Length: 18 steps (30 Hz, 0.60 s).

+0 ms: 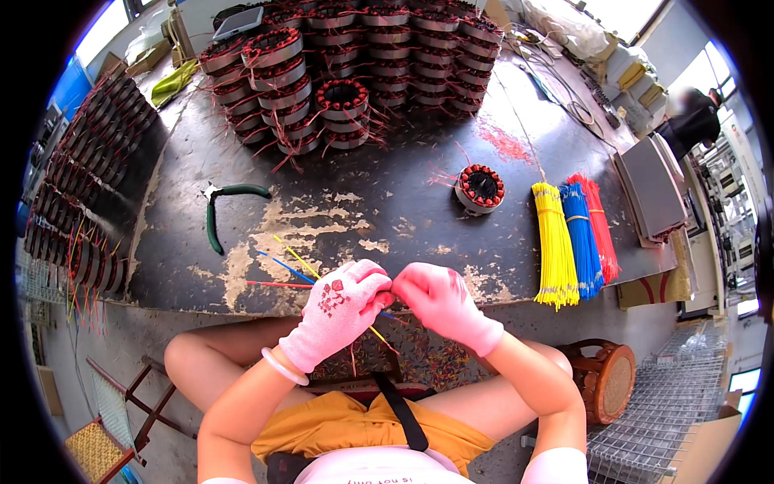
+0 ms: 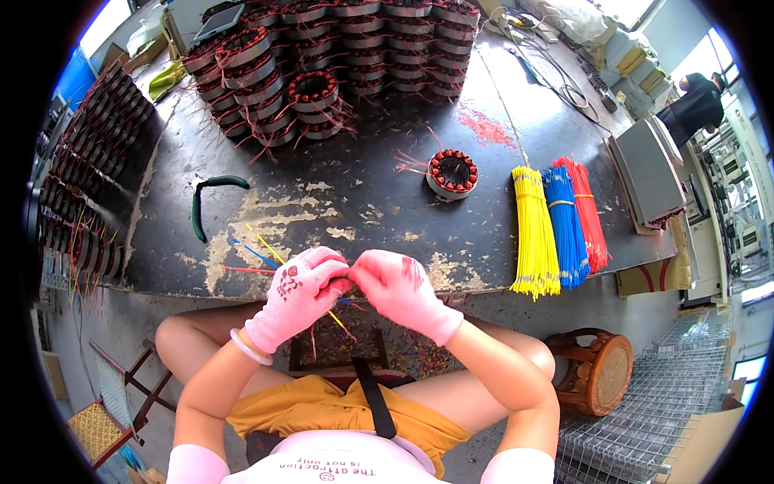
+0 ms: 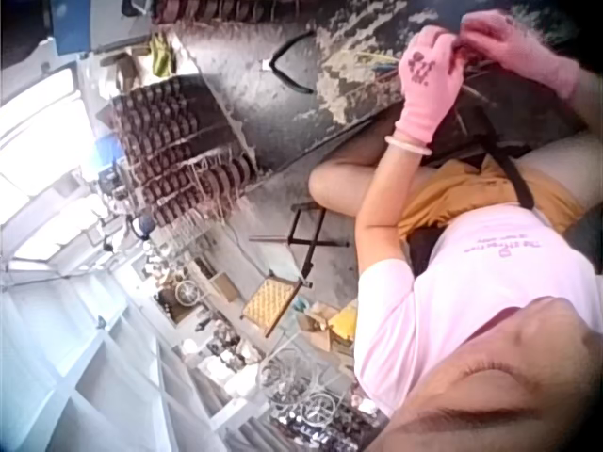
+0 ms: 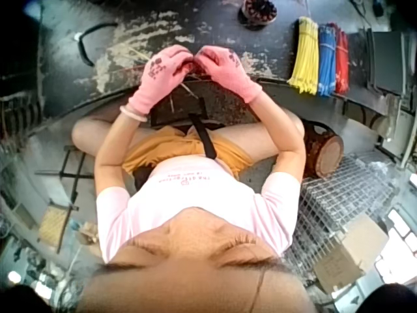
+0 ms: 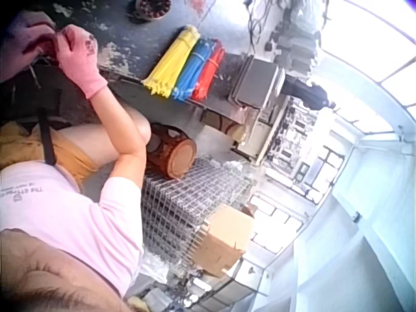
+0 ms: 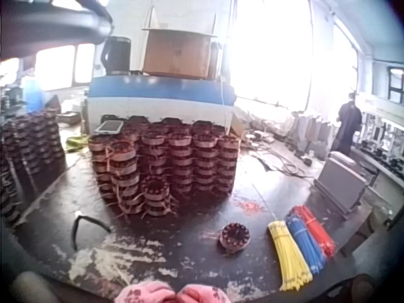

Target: The person sits at a workbench and assembles small electrical components by inserting colored plastic sticks into a black cylindrical object. They use pliers to trim the sticks and place the finished units into a stack.

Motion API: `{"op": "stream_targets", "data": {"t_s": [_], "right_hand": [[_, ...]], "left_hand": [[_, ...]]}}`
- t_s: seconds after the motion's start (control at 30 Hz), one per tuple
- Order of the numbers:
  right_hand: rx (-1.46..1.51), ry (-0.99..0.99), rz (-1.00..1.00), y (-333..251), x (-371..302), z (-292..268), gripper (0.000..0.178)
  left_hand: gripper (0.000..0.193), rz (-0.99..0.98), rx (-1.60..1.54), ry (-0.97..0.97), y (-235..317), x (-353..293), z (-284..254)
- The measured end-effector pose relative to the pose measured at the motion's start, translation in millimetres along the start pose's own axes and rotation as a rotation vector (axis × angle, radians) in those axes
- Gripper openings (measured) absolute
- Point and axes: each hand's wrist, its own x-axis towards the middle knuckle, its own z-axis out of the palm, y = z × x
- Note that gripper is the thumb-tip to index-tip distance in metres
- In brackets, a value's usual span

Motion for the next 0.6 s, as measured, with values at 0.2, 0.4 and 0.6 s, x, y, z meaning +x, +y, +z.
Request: {"op": "stream_targets", "data": {"t_s": [0.2, 0.4, 0.6], "right_hand": [[0.003, -0.040, 0.206, -6, 0, -10, 0.027], [-0.697, 0.206, -0.387, 6, -14, 2, 0.048], [0.565, -0.255, 0.488, 4, -10, -4, 0.023]], "left_hand": [[0.014, -0.013, -0.031, -0.004, 0, -2, -1], [0.013, -0.039, -0.033, -0.013, 1, -1, -2], [0.014, -0.028, -0.041, -0.032, 2, -2, -3]]}}
